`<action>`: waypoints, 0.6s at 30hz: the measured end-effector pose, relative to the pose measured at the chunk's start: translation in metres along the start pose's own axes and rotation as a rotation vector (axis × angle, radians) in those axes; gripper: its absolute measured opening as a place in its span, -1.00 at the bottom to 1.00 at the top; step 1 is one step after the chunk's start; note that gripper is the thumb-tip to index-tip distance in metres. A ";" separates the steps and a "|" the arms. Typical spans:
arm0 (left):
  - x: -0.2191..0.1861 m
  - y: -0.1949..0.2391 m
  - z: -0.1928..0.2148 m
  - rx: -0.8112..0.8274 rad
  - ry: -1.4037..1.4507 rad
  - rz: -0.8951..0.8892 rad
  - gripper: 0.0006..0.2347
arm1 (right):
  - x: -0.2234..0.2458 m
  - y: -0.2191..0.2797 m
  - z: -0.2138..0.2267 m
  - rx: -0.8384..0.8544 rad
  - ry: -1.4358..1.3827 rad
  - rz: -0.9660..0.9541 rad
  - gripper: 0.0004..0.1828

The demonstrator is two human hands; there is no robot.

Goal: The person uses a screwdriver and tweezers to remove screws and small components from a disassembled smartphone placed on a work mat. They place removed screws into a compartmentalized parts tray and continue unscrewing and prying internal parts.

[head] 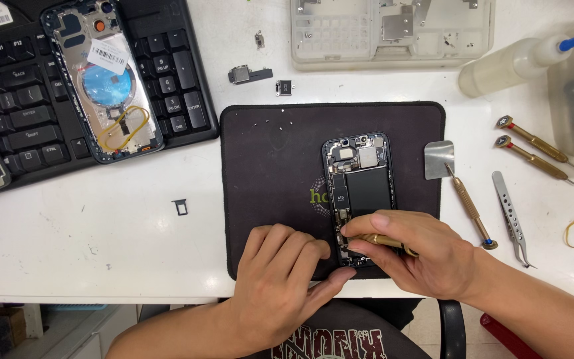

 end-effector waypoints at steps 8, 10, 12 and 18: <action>0.002 0.001 -0.003 0.003 0.004 0.014 -0.71 | 0.001 -0.004 -0.001 0.014 -0.004 -0.002 -0.23; 0.001 0.002 -0.003 0.000 0.004 0.009 -0.72 | 0.007 -0.009 -0.001 0.029 0.037 0.034 -0.27; 0.001 0.001 -0.002 -0.003 0.002 0.004 -0.72 | 0.018 -0.017 0.000 0.039 0.147 0.112 -0.34; 0.002 0.004 0.000 0.039 0.004 -0.022 -0.66 | 0.061 -0.041 -0.005 0.111 0.544 0.341 -0.72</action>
Point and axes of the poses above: each hand's wrist, its own y-axis away from the middle knuckle, its own z-axis out of the back of the hand, x = y × z, the point moved 8 cm from there along -y, towards the middle knuckle, and after that the axes turned 2 degrees about x, right-handed, at the moved point
